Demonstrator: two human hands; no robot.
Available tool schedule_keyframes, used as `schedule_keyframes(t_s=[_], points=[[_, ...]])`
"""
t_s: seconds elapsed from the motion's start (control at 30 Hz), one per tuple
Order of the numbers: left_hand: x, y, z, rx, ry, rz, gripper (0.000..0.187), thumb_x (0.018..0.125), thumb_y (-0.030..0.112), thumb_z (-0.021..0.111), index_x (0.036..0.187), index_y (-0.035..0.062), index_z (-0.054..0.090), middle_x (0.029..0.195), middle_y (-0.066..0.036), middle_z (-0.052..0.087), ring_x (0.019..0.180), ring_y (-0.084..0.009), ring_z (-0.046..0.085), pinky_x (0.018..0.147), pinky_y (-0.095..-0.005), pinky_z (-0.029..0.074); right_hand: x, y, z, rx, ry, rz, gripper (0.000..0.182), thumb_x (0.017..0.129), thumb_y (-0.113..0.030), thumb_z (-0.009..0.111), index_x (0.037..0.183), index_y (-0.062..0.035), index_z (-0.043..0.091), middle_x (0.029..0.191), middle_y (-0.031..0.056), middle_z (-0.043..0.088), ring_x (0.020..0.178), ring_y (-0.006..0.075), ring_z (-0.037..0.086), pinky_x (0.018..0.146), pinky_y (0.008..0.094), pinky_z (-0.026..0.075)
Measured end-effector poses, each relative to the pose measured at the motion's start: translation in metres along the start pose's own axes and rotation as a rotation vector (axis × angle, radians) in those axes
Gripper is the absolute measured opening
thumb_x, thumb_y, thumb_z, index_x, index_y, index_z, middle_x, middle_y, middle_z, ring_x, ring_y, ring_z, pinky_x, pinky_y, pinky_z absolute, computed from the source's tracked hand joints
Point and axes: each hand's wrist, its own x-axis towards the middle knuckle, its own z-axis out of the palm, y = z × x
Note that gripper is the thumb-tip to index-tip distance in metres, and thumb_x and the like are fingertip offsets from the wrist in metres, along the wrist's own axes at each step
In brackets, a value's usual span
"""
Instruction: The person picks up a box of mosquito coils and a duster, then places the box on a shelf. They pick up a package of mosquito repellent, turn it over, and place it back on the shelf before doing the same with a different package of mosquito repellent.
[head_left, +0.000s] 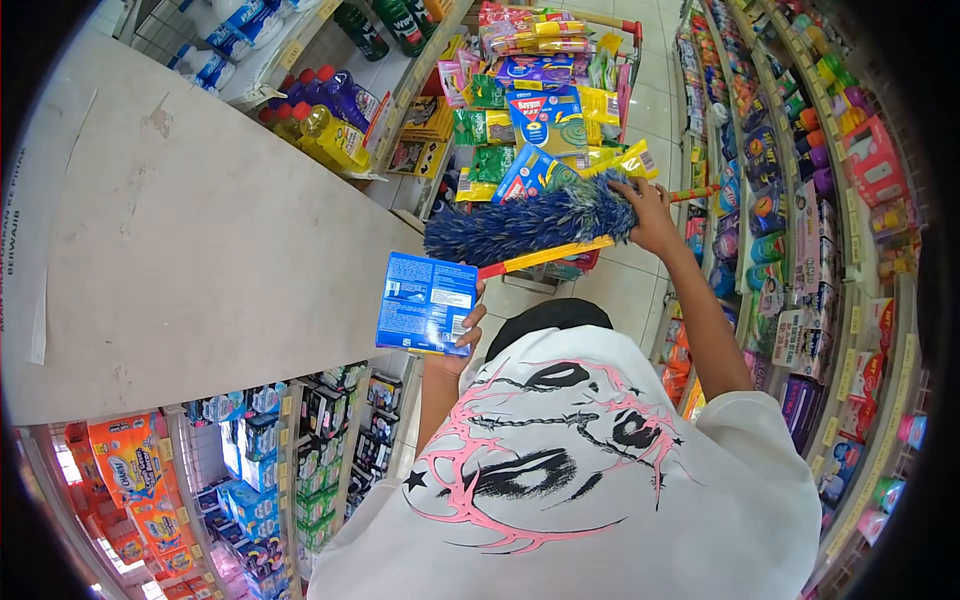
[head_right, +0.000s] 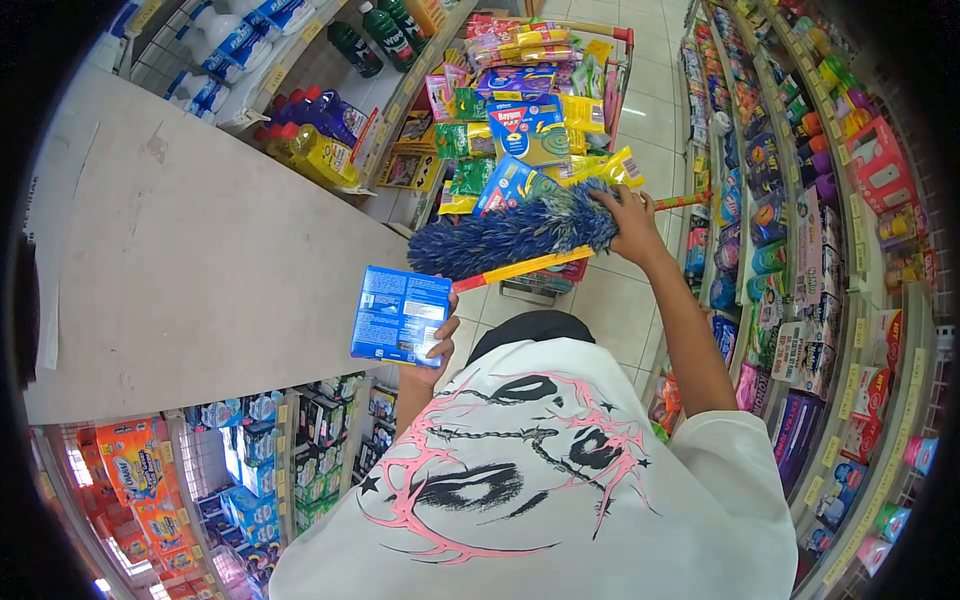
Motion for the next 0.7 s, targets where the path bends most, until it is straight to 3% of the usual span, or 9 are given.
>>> schedule_keyframes(t_s=[0.23, 0.37, 0.43, 0.47, 0.5, 0.57, 0.63, 0.7], points=[[-0.004, 0.014, 0.000, 0.022, 0.069, -0.024, 0.058, 0.093, 0.045, 0.040, 0.143, 0.0145, 0.036, 0.129, -0.024, 0.048, 0.069, -0.0234, 0.046, 0.042, -0.0272, 0.042, -0.008, -0.006, 0.001, -0.180, 0.055, 0.089, 0.091, 0.065, 0.003, 0.066, 0.144, -0.0299, 0.035, 0.136, 0.0132, 0.039, 0.129, 0.0318, 0.037, 0.109, 0.0539, 0.018], [-0.001, 0.020, 0.005, 0.089, 0.075, -0.031, 0.058, 0.093, 0.046, 0.039, 0.142, 0.0146, 0.036, 0.128, -0.025, 0.049, 0.069, -0.0236, 0.047, 0.043, -0.0275, 0.042, -0.020, -0.017, -0.007, -0.282, 0.101, 0.122, 0.092, 0.065, 0.005, 0.064, 0.145, -0.0275, 0.033, 0.138, 0.0129, 0.038, 0.129, 0.0328, 0.036, 0.108, 0.0529, 0.020], [0.005, 0.022, 0.009, 0.132, 0.058, -0.053, 0.058, 0.093, 0.047, 0.040, 0.142, 0.0147, 0.037, 0.129, -0.025, 0.049, 0.071, -0.0241, 0.048, 0.043, -0.0277, 0.043, -0.029, -0.037, -0.018, -0.120, 0.258, 0.191, 0.094, 0.061, 0.012, 0.054, 0.146, -0.0218, 0.032, 0.140, 0.0132, 0.036, 0.129, 0.0349, 0.035, 0.111, 0.0502, 0.018], [0.009, 0.021, 0.013, 0.186, 0.067, -0.041, 0.060, 0.092, 0.047, 0.042, 0.141, 0.0130, 0.037, 0.129, -0.025, 0.048, 0.070, -0.0238, 0.047, 0.043, -0.0274, 0.043, -0.032, -0.043, -0.018, -0.065, 0.337, 0.222, 0.084, 0.069, 0.003, 0.066, 0.145, -0.0181, 0.034, 0.139, 0.0135, 0.037, 0.126, 0.0334, 0.038, 0.106, 0.0528, 0.026], [0.012, 0.020, 0.017, 0.242, 0.075, -0.030, 0.061, 0.091, 0.047, 0.043, 0.141, 0.0113, 0.037, 0.129, -0.025, 0.047, 0.070, -0.0234, 0.046, 0.043, -0.0270, 0.042, -0.035, -0.056, -0.020, -0.066, 0.340, 0.237, 0.084, 0.069, 0.003, 0.066, 0.145, -0.0181, 0.034, 0.139, 0.0135, 0.037, 0.126, 0.0334, 0.038, 0.106, 0.0528, 0.026], [0.021, 0.018, 0.017, 0.263, 0.067, -0.058, 0.061, 0.091, 0.048, 0.044, 0.138, 0.0099, 0.039, 0.129, -0.024, 0.049, 0.072, -0.0237, 0.048, 0.043, -0.0276, 0.043, -0.042, -0.103, -0.036, 0.837, 0.429, 0.367, 0.082, 0.074, -0.007, 0.072, 0.145, -0.0169, 0.032, 0.139, 0.0129, 0.036, 0.121, 0.0325, 0.043, 0.099, 0.0503, 0.037], [0.032, 0.013, 0.011, 0.398, 0.098, -0.029, 0.060, 0.090, 0.047, 0.046, 0.136, 0.0081, 0.041, 0.128, -0.023, 0.051, 0.073, -0.0241, 0.051, 0.043, -0.0278, 0.043, -0.059, -0.170, -0.058, 1.179, 0.281, 0.308, 0.087, 0.075, -0.018, 0.077, 0.147, -0.0149, 0.028, 0.145, 0.0135, 0.030, 0.124, 0.0316, 0.043, 0.094, 0.0461, 0.045], [0.039, -0.004, 0.026, 0.442, 0.093, -0.076, 0.053, 0.092, 0.041, 0.047, 0.132, 0.0060, 0.044, 0.121, -0.019, 0.058, 0.073, -0.0215, 0.056, 0.044, -0.0279, 0.047, -0.077, -0.219, -0.070, 1.046, 0.063, 0.165, 0.097, 0.071, -0.022, 0.082, 0.148, -0.0143, 0.023, 0.151, 0.0141, 0.019, 0.130, 0.0354, 0.039, 0.097, 0.0436, 0.046]])
